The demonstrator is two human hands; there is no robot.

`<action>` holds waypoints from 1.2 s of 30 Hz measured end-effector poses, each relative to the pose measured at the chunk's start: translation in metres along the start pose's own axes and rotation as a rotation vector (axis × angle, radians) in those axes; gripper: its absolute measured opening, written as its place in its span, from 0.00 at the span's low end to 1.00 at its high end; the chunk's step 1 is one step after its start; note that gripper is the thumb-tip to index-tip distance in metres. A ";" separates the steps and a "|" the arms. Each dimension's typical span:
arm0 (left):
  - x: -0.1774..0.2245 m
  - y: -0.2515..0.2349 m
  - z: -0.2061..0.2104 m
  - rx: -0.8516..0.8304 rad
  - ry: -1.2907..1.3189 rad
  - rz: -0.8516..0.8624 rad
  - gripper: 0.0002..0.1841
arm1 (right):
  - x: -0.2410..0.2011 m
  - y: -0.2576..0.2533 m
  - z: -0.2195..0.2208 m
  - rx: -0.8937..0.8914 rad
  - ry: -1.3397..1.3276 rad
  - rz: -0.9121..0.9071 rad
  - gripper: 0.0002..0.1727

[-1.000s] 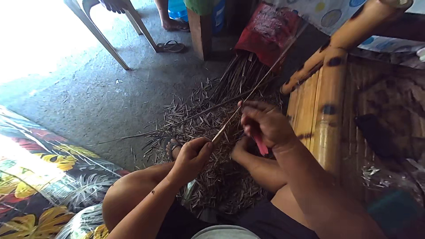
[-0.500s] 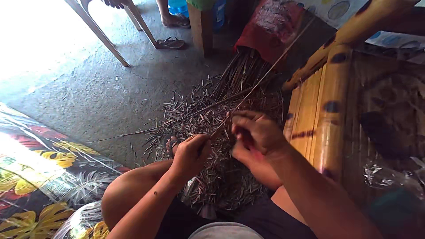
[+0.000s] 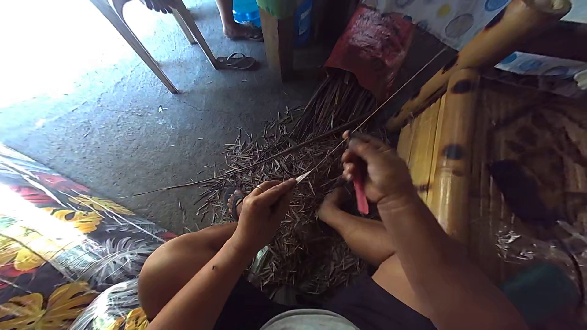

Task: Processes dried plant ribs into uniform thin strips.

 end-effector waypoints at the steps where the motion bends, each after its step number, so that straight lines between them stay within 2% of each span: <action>1: -0.002 0.000 0.001 0.007 0.068 -0.038 0.15 | 0.009 0.005 0.010 -0.050 0.009 0.018 0.15; 4: -0.005 0.001 -0.001 0.029 0.183 -0.091 0.14 | 0.029 0.015 0.033 -0.169 0.030 0.077 0.13; 10: -0.005 -0.002 -0.001 0.044 0.204 -0.084 0.14 | -0.008 -0.003 -0.010 0.038 -0.018 -0.045 0.14; 15: -0.003 -0.003 -0.002 0.075 0.209 -0.057 0.15 | 0.035 0.016 0.036 -0.195 0.036 0.084 0.13; 20: -0.001 -0.003 -0.005 0.066 0.160 -0.039 0.15 | 0.002 -0.003 -0.003 0.044 -0.039 -0.007 0.14; 21: 0.000 -0.004 -0.004 0.064 0.159 -0.034 0.15 | 0.003 0.000 0.000 0.041 -0.042 -0.008 0.14; 25: 0.000 -0.005 -0.004 0.062 0.168 -0.055 0.15 | 0.036 0.016 0.037 -0.154 -0.013 0.088 0.15; 27: -0.002 -0.004 -0.006 0.047 0.171 -0.077 0.14 | 0.029 0.010 0.029 -0.135 -0.009 0.053 0.15; 31: -0.003 -0.005 -0.004 0.011 0.192 -0.081 0.15 | 0.003 -0.005 -0.002 0.015 -0.058 -0.045 0.15; 33: -0.002 -0.006 -0.001 0.019 0.200 -0.068 0.15 | 0.016 0.005 0.014 -0.073 -0.024 -0.010 0.17; 36: -0.003 -0.005 -0.003 0.010 0.191 -0.076 0.17 | 0.033 0.013 0.034 -0.162 -0.023 0.066 0.13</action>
Point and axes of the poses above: each hand's wrist, its own y-axis away from the middle knuckle, its own z-axis out of the palm, x = y × z, the point moved 6 cm from there along -y, towards the middle knuckle, and after that the axes turned 10 degrees about z, right-handed, at the moved point
